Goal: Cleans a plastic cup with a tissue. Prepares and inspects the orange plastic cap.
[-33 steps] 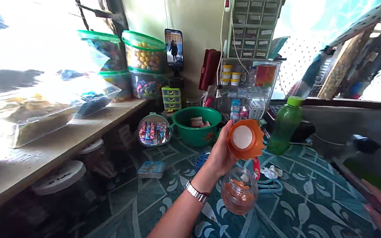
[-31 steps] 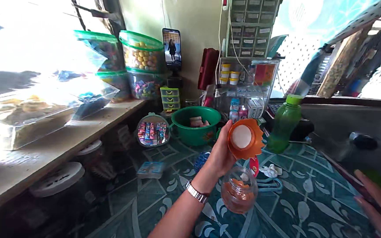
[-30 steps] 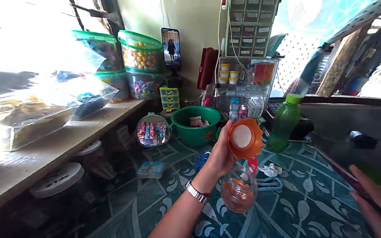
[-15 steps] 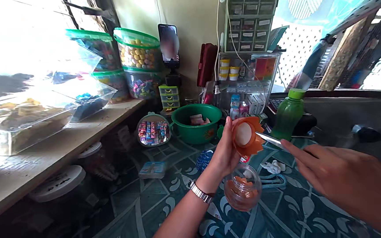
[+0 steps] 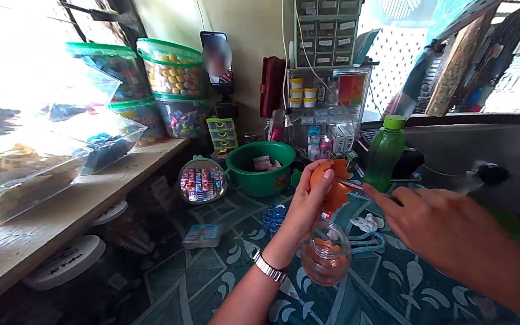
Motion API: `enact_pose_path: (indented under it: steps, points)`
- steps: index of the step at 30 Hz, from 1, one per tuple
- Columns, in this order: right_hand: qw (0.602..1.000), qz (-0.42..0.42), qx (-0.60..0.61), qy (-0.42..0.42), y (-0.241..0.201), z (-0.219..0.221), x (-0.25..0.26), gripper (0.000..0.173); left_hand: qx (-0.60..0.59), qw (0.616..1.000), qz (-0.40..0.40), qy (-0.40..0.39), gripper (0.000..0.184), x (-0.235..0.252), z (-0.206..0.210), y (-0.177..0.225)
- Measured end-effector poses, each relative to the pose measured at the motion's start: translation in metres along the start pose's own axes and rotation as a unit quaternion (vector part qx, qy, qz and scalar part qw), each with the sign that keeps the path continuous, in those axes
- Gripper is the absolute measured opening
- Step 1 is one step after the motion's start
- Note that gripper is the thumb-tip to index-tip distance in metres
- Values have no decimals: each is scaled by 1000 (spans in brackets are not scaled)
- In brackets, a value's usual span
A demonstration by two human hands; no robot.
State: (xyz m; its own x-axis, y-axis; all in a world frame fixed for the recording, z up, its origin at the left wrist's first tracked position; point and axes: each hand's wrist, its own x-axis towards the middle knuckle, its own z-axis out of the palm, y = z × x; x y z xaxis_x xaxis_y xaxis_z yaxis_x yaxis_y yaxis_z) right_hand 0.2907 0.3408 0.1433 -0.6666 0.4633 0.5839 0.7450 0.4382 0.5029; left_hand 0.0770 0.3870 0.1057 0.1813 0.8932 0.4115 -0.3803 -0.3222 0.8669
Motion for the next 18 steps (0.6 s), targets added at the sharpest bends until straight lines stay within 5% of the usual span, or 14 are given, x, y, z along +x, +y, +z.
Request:
enact_pose_path:
  steps: [6,12,18]
  points:
    - [995,25,-78,-48,-30,-11,10,45,82,995,45,37,53,-1,6,-9]
    - [997,-22,8,71,-9,11,8,41,-98,994,18,46,48,-3,-1,15]
    - [995,-36,44,83,7,14,5,42,-111,992,-8,52,43,-2,3,14]
